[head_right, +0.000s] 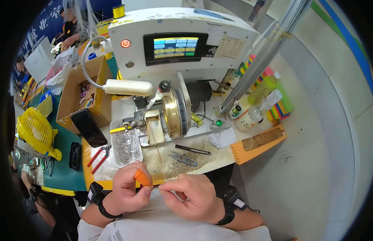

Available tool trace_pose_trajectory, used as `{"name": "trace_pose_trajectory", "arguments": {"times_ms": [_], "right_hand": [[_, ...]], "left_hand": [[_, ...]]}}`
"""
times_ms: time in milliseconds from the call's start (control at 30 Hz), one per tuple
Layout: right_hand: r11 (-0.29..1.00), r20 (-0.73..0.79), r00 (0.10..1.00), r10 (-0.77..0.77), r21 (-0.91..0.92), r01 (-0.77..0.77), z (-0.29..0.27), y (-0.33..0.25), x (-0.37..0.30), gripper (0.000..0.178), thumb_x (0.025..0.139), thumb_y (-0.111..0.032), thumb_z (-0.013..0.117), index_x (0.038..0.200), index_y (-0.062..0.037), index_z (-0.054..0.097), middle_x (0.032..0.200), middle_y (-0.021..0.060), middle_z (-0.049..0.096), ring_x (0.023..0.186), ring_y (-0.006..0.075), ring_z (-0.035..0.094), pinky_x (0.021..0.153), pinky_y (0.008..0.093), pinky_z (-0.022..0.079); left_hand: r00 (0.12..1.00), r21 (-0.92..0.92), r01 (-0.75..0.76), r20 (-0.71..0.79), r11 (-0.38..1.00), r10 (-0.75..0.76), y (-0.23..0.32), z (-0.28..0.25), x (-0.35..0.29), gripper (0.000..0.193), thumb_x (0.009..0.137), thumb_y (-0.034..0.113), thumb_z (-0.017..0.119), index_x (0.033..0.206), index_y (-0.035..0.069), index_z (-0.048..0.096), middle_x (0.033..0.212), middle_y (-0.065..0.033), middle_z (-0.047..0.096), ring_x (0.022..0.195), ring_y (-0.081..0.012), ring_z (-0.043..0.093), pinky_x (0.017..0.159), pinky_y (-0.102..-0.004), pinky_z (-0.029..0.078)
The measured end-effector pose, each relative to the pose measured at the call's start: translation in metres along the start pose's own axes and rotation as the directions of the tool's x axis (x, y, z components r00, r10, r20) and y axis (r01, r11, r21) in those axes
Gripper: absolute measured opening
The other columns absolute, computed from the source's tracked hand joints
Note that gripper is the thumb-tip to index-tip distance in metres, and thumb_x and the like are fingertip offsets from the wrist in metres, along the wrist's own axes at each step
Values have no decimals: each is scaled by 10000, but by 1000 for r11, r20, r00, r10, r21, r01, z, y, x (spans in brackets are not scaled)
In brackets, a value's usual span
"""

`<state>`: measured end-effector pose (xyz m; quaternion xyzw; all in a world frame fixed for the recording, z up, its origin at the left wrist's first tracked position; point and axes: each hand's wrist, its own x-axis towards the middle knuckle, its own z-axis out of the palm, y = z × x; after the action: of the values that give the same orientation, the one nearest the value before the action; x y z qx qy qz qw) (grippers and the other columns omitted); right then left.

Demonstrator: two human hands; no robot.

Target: Assembling small components using glue and precision tools on a fabrication floor.

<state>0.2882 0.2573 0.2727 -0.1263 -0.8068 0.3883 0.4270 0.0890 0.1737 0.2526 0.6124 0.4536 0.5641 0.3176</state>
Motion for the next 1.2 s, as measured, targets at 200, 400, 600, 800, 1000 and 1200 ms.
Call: {"name": "trace_pose_trajectory", "arguments": {"times_ms": [200,400,600,800,1000,1200], "right_hand": [[997,2,1000,9,-72,-9,-6,7,-9,181,864,-2,790,1017,-33,698,578,6,491,445,108,446,434,267,333],[997,-35,999,-9,-82,6,-8,13,-14,174,862,-13,790,997,-49,686,576,-3,471,430,121,441,423,277,322],[954,34,997,-76,-290,82,-16,14,-19,205,818,-57,819,971,-119,697,562,-34,432,444,147,462,437,310,350],[681,-100,952,-289,-720,131,-28,-9,-22,328,849,-379,818,1107,-206,713,976,8,612,885,202,611,718,329,481],[958,24,998,-55,-280,60,-34,-21,-2,457,1011,-410,655,1248,-20,625,982,45,660,1034,247,606,970,350,437],[275,582,648,491,603,-749,-37,-26,-18,135,1080,-71,557,1202,-15,545,862,-50,529,743,0,423,676,199,350]], "left_hand": [[1000,11,-22,9,1000,22,-4,16,3,146,769,69,759,822,106,628,763,-5,594,607,-164,522,637,-314,377],[998,48,-3,67,999,0,-6,23,7,134,783,91,753,831,98,628,774,-17,594,617,-179,528,646,-324,378],[983,129,0,181,992,-24,4,17,17,130,806,140,742,886,93,651,784,-28,584,663,-207,546,658,-353,357],[967,345,-162,242,924,80,24,12,20,158,790,143,770,905,123,662,801,-7,606,676,-214,556,650,-361,352],[913,472,-400,274,786,301,34,4,14,251,726,153,825,932,167,684,879,40,667,649,-152,544,607,-323,335],[849,571,-529,361,628,386,38,-1,10,286,678,187,834,929,183,698,882,64,697,615,-127,528,623,-322,321]]}}
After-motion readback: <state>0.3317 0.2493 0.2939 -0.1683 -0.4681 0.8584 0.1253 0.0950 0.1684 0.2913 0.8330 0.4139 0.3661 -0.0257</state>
